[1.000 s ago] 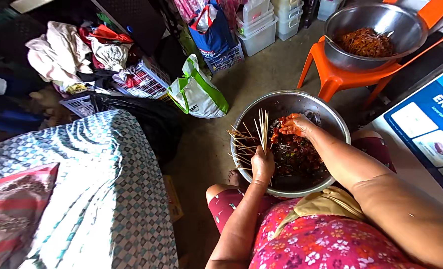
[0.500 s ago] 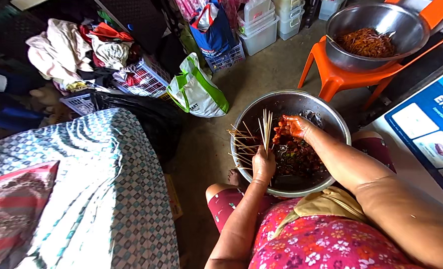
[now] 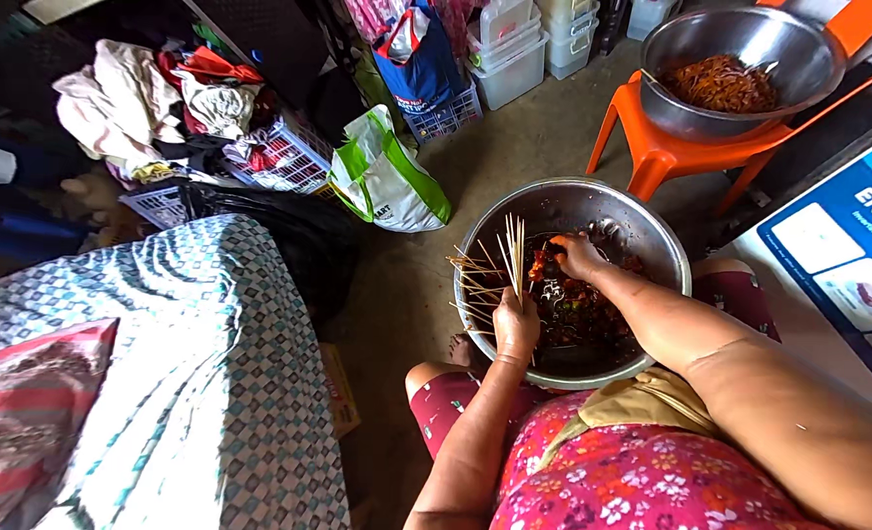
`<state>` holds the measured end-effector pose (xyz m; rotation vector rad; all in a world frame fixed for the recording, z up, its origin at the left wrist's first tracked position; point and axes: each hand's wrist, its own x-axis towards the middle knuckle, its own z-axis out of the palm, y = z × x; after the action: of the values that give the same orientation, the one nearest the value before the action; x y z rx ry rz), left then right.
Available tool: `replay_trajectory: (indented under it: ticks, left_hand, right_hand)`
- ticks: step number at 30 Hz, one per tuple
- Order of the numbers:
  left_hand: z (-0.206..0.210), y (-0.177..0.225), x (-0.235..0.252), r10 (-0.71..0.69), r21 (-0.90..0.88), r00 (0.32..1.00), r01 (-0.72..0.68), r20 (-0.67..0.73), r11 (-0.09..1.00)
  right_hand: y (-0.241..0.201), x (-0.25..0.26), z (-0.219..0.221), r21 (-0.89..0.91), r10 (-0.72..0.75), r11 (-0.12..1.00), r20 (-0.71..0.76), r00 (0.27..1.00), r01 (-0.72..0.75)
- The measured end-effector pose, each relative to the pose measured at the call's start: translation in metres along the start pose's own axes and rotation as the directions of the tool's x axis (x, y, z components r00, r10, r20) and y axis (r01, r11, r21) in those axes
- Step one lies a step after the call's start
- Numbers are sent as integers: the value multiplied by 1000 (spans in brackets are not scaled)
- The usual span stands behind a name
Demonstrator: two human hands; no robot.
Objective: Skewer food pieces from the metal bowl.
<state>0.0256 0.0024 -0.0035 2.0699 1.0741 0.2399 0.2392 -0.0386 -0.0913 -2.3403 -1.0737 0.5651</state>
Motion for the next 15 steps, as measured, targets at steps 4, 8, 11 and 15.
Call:
replay_trajectory:
  ticks: [4, 8, 11, 15]
  left_hand:
    - [0, -1, 0, 0, -7, 1000, 0, -3, 1000]
    - [-1, -1, 0, 2, 1, 1000, -2, -7, 1000]
    - [-1, -2, 0, 6, -7, 1000, -6, -5, 1000]
    - [-1, -1, 1, 21, -19, 1000, -21, 16, 1000]
  right_hand:
    - [-9, -6, 10, -170, -62, 981, 179, 982, 92]
    - [-7, -3, 5, -119, 40, 993, 169, 985, -20]
    - [-2, 4, -4, 282, 124, 950, 59, 990, -136]
    - [-22, -4, -34, 861, 289, 380, 238, 927, -339]
